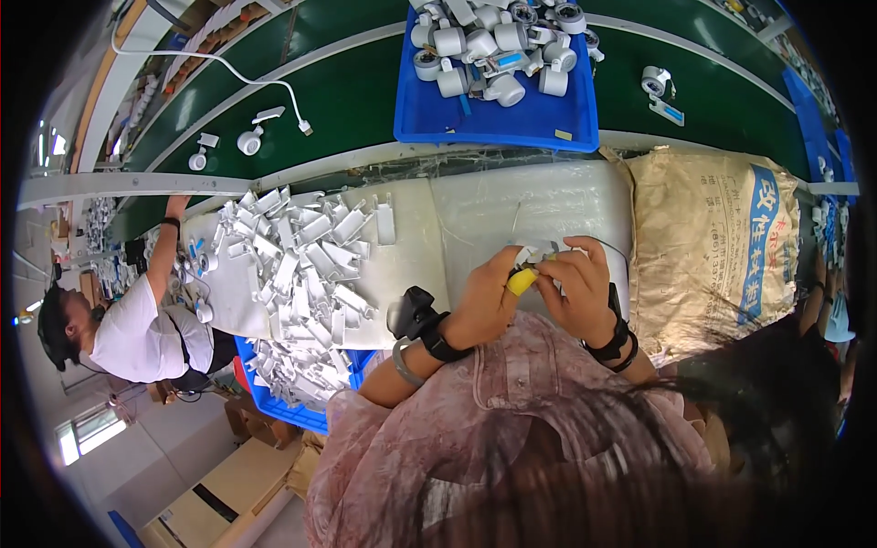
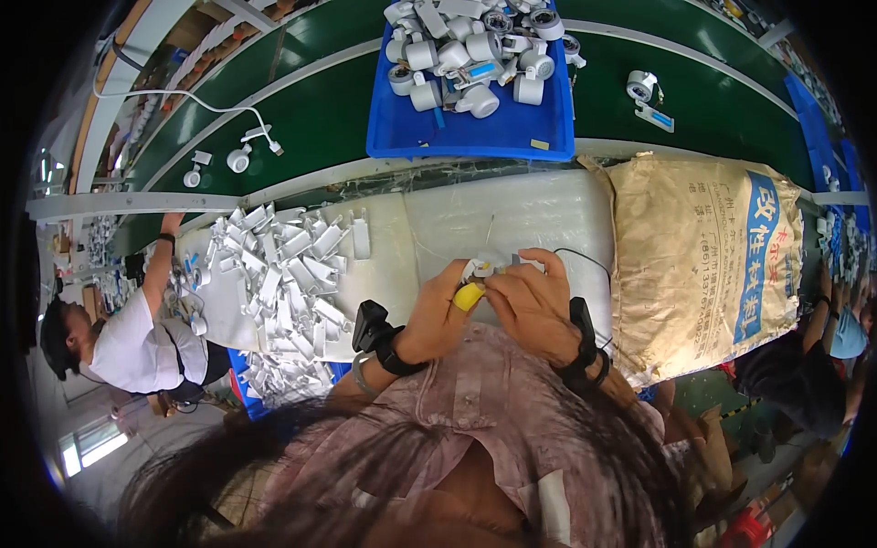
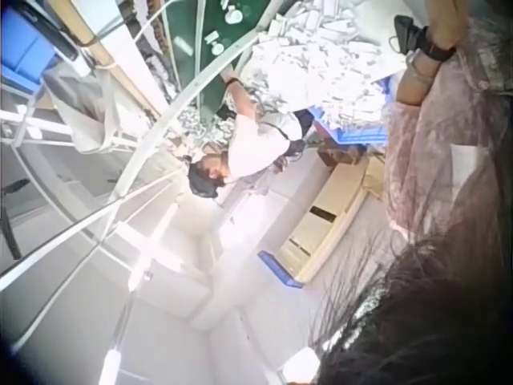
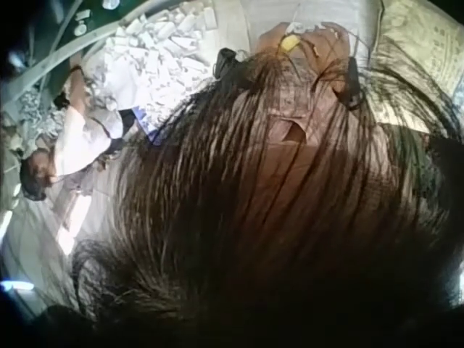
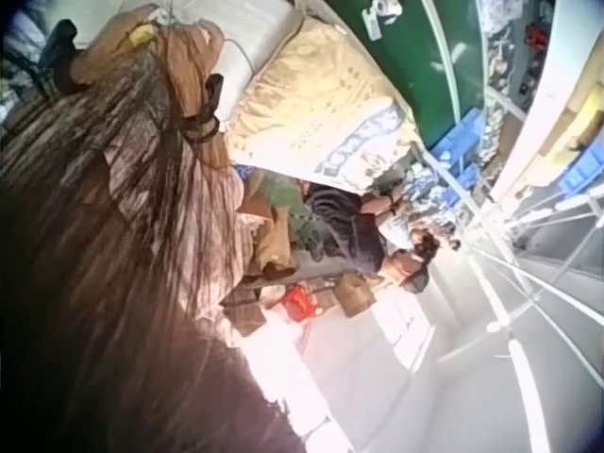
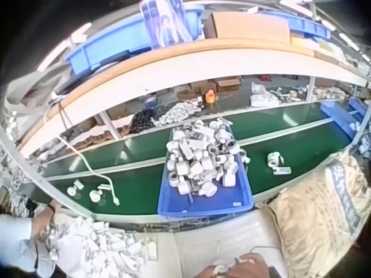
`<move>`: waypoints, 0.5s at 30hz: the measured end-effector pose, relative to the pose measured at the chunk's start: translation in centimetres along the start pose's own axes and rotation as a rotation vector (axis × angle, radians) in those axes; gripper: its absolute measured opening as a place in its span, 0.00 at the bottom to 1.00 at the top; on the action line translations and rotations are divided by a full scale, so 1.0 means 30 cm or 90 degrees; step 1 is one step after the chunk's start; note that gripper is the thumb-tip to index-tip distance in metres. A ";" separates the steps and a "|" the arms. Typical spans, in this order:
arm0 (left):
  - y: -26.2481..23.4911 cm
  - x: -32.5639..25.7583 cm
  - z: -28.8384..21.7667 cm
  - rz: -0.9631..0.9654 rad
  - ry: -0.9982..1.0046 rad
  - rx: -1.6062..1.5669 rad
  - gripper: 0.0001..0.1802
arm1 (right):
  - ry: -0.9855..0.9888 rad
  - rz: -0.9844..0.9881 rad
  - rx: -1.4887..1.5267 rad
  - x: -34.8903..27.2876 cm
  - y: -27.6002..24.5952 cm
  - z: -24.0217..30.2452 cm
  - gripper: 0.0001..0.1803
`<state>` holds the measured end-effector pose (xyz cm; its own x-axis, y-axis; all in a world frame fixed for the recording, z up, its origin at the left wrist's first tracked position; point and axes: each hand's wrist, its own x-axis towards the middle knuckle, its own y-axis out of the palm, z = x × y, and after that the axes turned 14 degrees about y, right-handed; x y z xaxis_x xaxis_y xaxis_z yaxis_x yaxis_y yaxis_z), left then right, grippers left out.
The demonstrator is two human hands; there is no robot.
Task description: The person assembles a camera by inserting a battery into the body, fitting a back cover onto it, and tightening a screw with a screwdriver before placing it in a tray.
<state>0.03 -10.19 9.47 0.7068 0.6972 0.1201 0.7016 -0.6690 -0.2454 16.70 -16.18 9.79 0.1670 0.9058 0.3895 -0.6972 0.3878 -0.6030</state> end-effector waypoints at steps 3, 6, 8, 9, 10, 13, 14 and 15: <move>0.001 0.006 -0.002 0.026 0.023 0.037 0.19 | 0.000 -0.037 -0.006 -0.010 0.008 -0.001 0.13; 0.010 0.021 -0.016 -0.036 0.166 0.049 0.16 | -0.017 -0.079 0.017 -0.016 0.019 -0.012 0.14; 0.004 0.010 -0.022 0.013 0.008 -0.059 0.17 | -0.033 -0.089 0.040 -0.017 0.024 -0.012 0.15; 0.006 0.007 -0.027 0.009 0.008 -0.058 0.17 | -0.028 -0.089 0.051 -0.020 0.028 -0.010 0.15; 0.008 0.005 -0.032 0.001 -0.007 -0.061 0.17 | -0.024 -0.090 0.061 -0.021 0.031 -0.009 0.15; 0.006 0.008 -0.038 0.005 -0.024 -0.068 0.17 | -0.023 -0.091 0.038 -0.026 0.025 -0.013 0.15; 0.004 0.009 -0.036 0.010 -0.024 -0.069 0.17 | -0.024 -0.089 0.039 -0.024 0.024 -0.017 0.15; 0.005 0.009 -0.034 0.008 -0.024 -0.068 0.17 | -0.030 -0.077 0.053 -0.023 0.023 -0.022 0.15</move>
<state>0.41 -10.37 10.46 0.7133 0.6963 0.0803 0.6996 -0.7002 -0.1424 16.58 -16.42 8.65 0.2212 0.8435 0.4895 -0.7293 0.4763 -0.4912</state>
